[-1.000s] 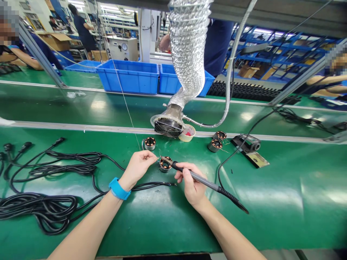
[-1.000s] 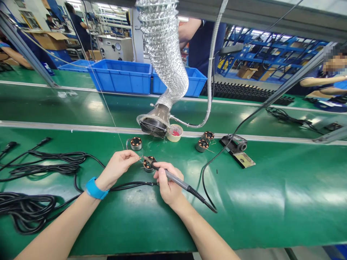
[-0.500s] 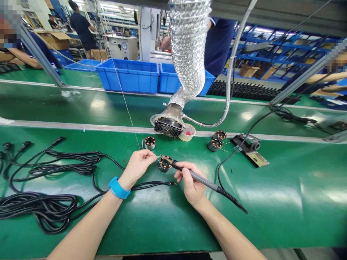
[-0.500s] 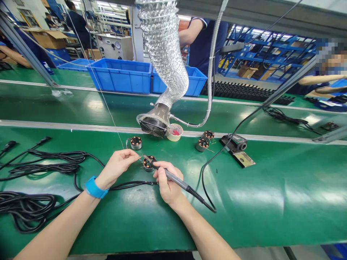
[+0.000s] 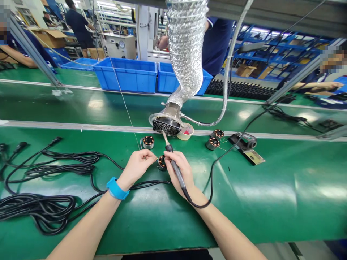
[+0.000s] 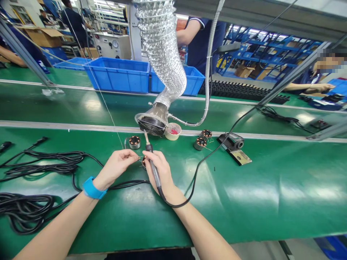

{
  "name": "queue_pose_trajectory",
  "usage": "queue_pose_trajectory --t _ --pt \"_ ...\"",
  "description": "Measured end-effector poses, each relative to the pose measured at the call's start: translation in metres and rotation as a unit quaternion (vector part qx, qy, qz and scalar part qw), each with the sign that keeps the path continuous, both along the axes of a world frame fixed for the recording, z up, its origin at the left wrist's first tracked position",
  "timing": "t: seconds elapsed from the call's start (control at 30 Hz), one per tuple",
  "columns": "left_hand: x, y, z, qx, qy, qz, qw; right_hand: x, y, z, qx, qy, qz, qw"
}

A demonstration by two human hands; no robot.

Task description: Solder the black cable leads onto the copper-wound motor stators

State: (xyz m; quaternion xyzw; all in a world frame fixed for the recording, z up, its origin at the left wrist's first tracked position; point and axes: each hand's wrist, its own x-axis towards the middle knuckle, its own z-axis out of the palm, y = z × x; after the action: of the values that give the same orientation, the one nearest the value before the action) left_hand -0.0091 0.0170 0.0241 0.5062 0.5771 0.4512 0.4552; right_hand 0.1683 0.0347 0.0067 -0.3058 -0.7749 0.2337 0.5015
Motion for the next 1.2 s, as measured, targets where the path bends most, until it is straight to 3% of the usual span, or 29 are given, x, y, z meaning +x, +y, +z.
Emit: queue_pose_trajectory --t 0.2,0.43,0.67,0.9,1.2 --pt "0.005 -0.007 0.007 0.019 0.018 -0.068 0.997 -0.006 0.003 -0.006 0.022 -0.017 0.019 0.999" --pt "0.003 -0.008 0.01 0.024 0.03 -0.095 0.995 -0.008 0.004 -0.012 0.063 -0.02 0.02 0.998" --pt "0.002 -0.009 0.021 -0.058 0.019 -0.101 0.993 -0.004 0.003 -0.014 0.065 -0.037 0.017 0.997" --pt "0.002 -0.008 0.022 -0.104 -0.003 -0.062 0.993 -0.005 0.0 -0.02 0.088 -0.042 0.018 0.995" --pt "-0.003 -0.004 0.017 -0.127 0.035 -0.077 0.988 0.013 -0.008 -0.007 0.063 0.021 -0.041 0.997"
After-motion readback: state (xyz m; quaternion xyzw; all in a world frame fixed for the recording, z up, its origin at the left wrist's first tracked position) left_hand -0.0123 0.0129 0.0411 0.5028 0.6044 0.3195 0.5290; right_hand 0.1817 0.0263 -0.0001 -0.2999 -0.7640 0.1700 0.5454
